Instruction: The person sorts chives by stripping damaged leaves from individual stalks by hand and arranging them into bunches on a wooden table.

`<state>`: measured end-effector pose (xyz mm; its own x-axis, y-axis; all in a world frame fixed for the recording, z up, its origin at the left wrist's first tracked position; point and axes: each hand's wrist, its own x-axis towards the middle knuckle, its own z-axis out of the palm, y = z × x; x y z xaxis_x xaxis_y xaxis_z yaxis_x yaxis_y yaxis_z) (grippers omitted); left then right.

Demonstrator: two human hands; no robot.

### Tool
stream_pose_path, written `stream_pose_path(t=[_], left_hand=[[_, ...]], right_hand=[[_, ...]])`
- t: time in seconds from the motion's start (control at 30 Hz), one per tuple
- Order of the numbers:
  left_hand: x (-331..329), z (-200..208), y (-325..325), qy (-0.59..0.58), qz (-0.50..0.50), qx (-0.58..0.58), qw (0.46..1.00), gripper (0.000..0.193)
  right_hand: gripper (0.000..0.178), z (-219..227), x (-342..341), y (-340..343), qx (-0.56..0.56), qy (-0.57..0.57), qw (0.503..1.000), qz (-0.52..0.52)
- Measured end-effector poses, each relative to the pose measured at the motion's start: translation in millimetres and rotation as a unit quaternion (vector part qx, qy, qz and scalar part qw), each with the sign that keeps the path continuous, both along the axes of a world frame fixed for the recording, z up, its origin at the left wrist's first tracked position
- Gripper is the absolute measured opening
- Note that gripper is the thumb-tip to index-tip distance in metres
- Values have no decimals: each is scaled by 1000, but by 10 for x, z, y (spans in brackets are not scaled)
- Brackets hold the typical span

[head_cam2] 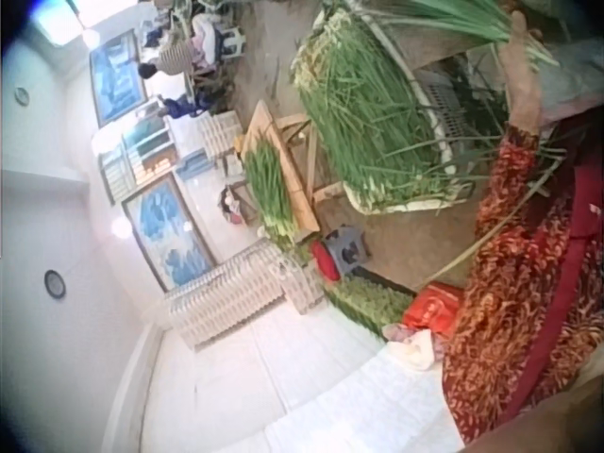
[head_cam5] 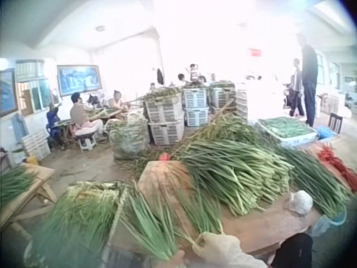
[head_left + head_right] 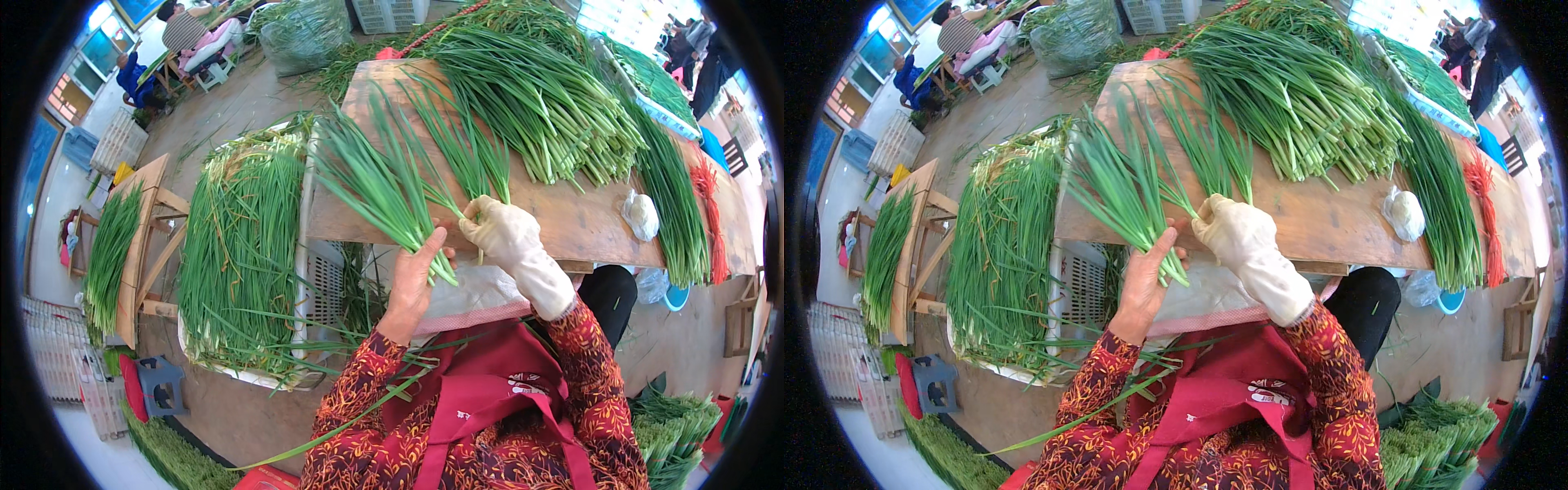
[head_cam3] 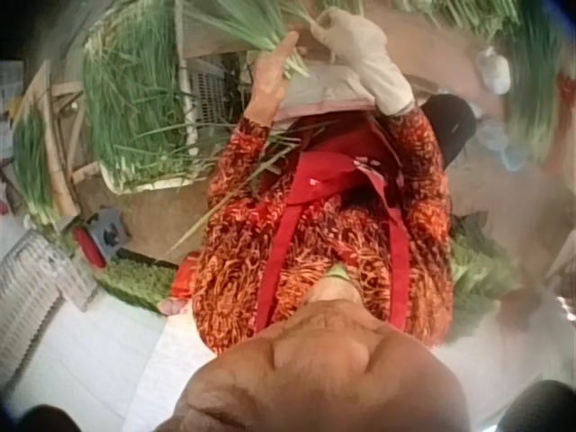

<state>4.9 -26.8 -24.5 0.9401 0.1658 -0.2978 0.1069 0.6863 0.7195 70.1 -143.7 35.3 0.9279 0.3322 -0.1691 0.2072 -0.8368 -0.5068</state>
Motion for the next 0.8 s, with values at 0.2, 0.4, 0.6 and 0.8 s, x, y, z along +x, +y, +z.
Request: stream_pose_path(t=[0.2, 0.4, 0.6, 0.8], left_hand=[[-34, -19, -48, -5, 31, -50, 998, 21], [42, -164, -66, 10, -79, -46, 996, 21], [-139, -176, 176, 8, 33, -29, 999, 28], [-18, -7, -45, -8, -31, 27, 999, 26]], right_hand=[[28, -57, -295, -45, 138, 55, 989, 17], [29, -443, -73, -207, 381, 96, 919, -18], [24, -172, -209, 145, 246, 26, 969, -7], [29, -250, -142, 19, 263, 38, 964, -23]])
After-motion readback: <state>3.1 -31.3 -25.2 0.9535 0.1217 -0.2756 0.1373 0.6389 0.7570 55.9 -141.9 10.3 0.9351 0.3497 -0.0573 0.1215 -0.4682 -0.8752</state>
